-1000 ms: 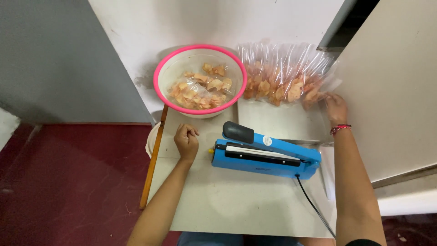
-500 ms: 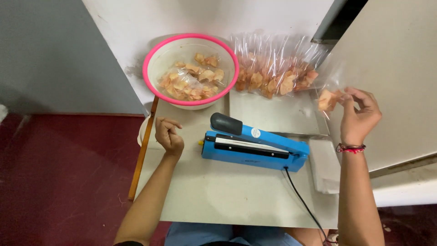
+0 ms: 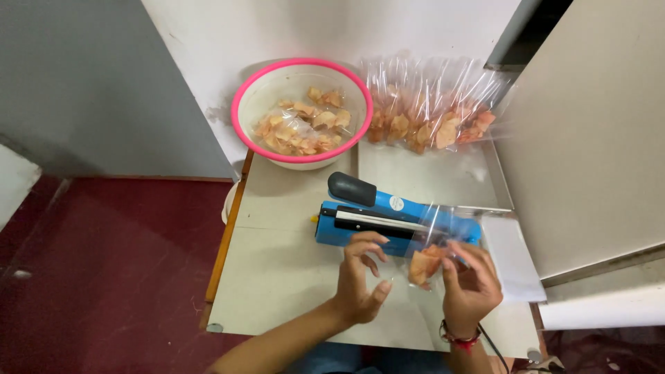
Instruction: Sealing small plastic bags of snacks using a manual heat sealer on a production table.
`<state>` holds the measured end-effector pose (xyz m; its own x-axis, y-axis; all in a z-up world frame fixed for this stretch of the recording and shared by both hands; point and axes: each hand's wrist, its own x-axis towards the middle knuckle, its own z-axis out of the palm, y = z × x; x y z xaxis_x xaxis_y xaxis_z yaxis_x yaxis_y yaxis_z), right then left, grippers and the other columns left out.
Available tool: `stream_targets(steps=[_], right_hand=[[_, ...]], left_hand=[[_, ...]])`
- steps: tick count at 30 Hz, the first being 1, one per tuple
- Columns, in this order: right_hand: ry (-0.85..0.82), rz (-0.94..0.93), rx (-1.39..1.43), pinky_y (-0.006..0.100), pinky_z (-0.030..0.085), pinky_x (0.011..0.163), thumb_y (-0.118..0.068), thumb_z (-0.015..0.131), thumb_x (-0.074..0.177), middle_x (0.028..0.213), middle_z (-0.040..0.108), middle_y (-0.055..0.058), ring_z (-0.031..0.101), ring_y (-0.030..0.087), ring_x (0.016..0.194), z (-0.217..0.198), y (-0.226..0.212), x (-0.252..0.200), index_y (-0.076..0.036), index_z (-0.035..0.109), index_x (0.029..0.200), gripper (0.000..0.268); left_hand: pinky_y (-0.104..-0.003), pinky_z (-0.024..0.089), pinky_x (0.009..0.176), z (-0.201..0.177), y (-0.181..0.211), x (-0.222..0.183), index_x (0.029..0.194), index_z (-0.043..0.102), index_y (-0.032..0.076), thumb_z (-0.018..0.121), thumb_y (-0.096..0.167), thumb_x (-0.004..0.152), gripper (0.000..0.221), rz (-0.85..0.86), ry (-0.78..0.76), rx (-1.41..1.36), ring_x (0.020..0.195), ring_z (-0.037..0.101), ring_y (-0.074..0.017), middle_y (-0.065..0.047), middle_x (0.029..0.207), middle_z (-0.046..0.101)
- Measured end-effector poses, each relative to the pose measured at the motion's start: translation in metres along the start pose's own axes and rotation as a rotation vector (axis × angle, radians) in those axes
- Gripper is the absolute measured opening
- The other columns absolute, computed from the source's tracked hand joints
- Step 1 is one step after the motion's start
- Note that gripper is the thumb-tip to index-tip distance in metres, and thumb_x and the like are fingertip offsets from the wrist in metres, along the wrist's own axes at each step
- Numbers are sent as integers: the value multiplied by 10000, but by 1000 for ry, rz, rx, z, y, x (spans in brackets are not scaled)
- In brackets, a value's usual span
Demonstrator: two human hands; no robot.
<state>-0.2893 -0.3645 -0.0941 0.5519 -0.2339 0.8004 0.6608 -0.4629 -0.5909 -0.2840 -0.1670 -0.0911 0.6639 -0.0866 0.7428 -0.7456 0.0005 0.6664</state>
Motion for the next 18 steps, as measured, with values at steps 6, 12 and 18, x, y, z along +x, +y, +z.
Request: stream_targets(steps=[6,12,18], right_hand=[[-92,360,98,319,679,885,-22,752,970,1157,734,173,732,262,1092,4,0,-38,17,762,1184,217],[-284,427,77,288,673,891,-91,773,961,1148,759,127,743,232,1094,1,1,-41,-29,791,1181,229],[-332,485,164,325,667,939,-118,769,954,1154,806,122,774,245,1110,10,9,-36,-57,831,1104,173]], left_hand=[[-434,513,1013,3,-10,-15,1590,383,146,522,630,996,779,-559,-174,-44,1262,675,-274,-108,1531,613],[-318,590,996,4,-31,-30,1356,729,99,480,370,1131,432,-674,-152,-244,1151,750,-201,-88,1282,789],[-298,667,826,-7,-26,-16,1314,757,89,443,409,1127,487,-566,-153,14,1018,837,-240,-107,1152,839]])
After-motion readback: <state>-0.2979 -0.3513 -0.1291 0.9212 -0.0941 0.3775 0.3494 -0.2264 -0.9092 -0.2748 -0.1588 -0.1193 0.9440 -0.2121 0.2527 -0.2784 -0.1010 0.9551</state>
